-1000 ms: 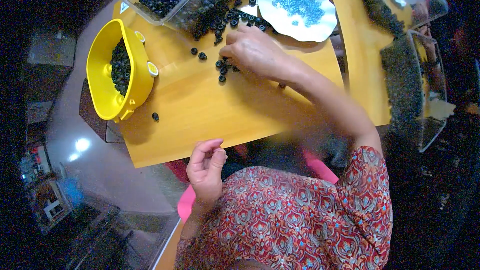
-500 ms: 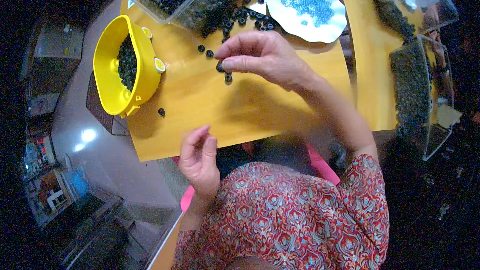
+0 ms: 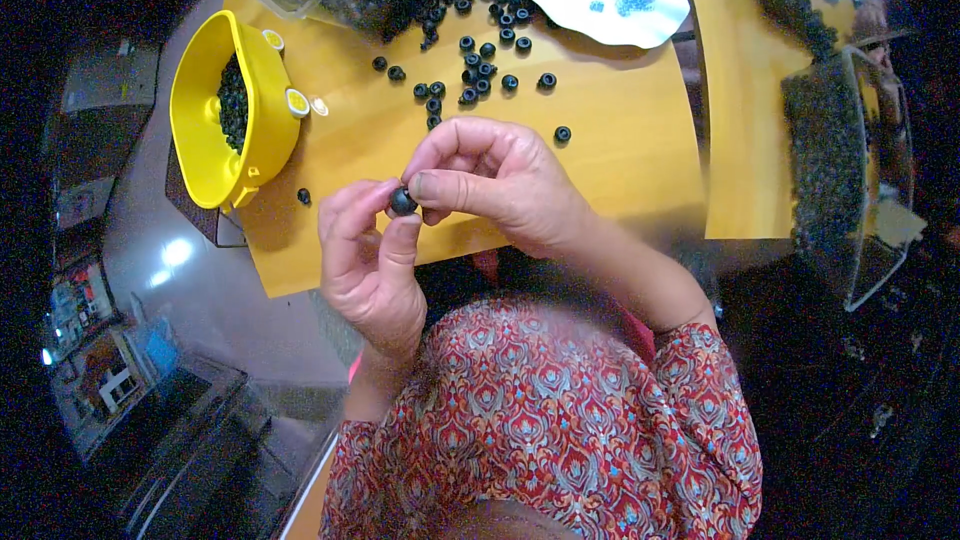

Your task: Assembling small hardware components by hand at a workbench.

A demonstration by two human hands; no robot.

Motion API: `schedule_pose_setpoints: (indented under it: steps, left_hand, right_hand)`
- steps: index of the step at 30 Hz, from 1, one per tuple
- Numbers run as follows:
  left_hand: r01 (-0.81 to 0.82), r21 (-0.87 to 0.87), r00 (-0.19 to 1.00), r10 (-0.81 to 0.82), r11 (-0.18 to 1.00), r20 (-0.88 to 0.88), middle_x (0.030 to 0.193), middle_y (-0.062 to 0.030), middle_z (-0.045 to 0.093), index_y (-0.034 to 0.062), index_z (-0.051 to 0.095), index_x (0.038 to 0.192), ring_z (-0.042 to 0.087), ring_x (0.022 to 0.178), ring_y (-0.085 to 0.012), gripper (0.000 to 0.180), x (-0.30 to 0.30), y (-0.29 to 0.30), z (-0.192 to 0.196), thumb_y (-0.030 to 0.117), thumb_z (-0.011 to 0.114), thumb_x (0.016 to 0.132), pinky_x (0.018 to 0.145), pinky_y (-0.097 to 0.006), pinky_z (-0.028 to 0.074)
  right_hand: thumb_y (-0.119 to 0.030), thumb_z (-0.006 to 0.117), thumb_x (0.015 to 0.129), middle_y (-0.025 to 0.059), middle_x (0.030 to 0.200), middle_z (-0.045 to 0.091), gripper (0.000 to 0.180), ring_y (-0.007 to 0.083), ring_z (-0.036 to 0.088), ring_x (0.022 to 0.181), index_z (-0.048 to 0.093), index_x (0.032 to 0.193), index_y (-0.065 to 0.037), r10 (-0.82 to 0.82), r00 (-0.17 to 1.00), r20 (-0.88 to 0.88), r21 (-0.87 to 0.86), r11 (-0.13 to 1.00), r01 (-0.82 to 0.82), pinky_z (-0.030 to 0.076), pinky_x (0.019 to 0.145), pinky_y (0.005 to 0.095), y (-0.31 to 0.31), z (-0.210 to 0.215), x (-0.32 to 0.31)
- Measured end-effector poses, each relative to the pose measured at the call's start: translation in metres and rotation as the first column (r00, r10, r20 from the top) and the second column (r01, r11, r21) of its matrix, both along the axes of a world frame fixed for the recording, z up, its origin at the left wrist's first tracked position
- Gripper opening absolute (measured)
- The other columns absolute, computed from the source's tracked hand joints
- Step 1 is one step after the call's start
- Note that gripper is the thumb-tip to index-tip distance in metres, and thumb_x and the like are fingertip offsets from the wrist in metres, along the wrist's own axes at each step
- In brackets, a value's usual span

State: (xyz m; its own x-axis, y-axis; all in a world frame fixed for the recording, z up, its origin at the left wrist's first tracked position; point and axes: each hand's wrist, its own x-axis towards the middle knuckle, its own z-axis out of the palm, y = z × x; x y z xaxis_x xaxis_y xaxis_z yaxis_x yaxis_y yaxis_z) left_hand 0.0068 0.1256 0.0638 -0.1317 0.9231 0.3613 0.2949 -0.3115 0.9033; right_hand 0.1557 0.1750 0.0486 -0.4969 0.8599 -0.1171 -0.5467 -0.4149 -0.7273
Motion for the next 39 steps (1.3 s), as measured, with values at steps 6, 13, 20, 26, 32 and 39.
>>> schedule_pose_setpoints:
  steps: [6,13,20,26,32,39]
  left_hand:
    - [0.016,0.014,1.000,-0.015,1.000,-0.010,0.101,-0.0109,0.056,-0.0004,0.063,0.105,0.055,0.089,-0.0197,0.032,0.004,0.003,0.005,-0.005,0.072,0.074,0.078,-0.028,0.048]
    - [0.015,0.052,0.995,-0.010,0.999,-0.102,0.098,-0.0111,0.057,-0.0004,0.063,0.104,0.056,0.086,-0.0206,0.032,0.002,-0.002,0.009,-0.005,0.072,0.074,0.077,-0.029,0.048]
    - [0.006,0.165,0.949,0.046,0.986,-0.311,0.094,-0.0123,0.058,-0.0001,0.063,0.101,0.057,0.083,-0.0250,0.034,0.003,0.001,0.008,-0.004,0.074,0.069,0.075,-0.032,0.048]
    - [0.028,0.080,0.961,-0.005,0.996,-0.277,0.093,-0.0114,0.058,-0.0014,0.061,0.102,0.057,0.086,-0.0240,0.032,0.008,0.000,0.014,-0.004,0.073,0.071,0.079,-0.031,0.047]
    - [0.214,-0.379,0.847,0.023,0.900,0.532,0.101,-0.0056,0.056,-0.0033,0.058,0.106,0.054,0.097,-0.0137,0.018,0.003,-0.009,0.006,0.003,0.060,0.089,0.089,-0.026,0.042]
    - [0.428,-0.340,0.660,-0.033,0.837,0.750,0.102,-0.0058,0.060,-0.0045,0.058,0.112,0.055,0.096,-0.0131,0.025,0.007,-0.009,0.000,0.012,0.057,0.093,0.089,-0.026,0.043]
  right_hand:
    - [-0.013,0.065,0.088,0.0049,0.084,0.066,0.015,0.0086,0.062,0.073,0.063,0.097,-0.001,-0.050,0.999,0.014,-0.013,0.999,0.050,0.050,0.068,0.0213,-0.005,0.001,-0.001]
    - [-0.007,0.061,0.089,0.0069,0.090,0.066,0.015,0.0114,0.063,0.081,0.061,0.101,0.001,-0.047,0.996,-0.074,-0.046,0.998,0.043,0.051,0.075,0.0236,-0.011,0.005,-0.002]
    - [-0.004,0.061,0.088,0.0074,0.095,0.066,0.016,0.0127,0.063,0.089,0.060,0.104,0.002,-0.161,0.981,0.107,0.150,0.978,0.145,0.051,0.081,0.0264,-0.018,0.011,0.007]
    - [-0.002,0.064,0.086,0.0087,0.098,0.066,0.016,0.0147,0.063,0.093,0.062,0.101,0.001,-0.059,0.995,-0.083,-0.031,0.998,0.057,0.049,0.085,0.0272,-0.018,0.004,0.009]
    - [0.002,0.071,0.076,0.0118,0.098,0.067,0.030,0.0188,0.063,0.090,0.064,0.106,0.001,-0.495,0.828,0.265,0.643,0.730,0.231,0.051,0.079,0.0307,-0.022,0.004,0.010]
    - [0.002,0.072,0.073,0.0095,0.097,0.068,0.038,0.0201,0.063,0.088,0.063,0.110,0.000,-0.546,0.798,0.254,0.677,0.690,0.256,0.050,0.079,0.0306,-0.028,0.006,0.006]
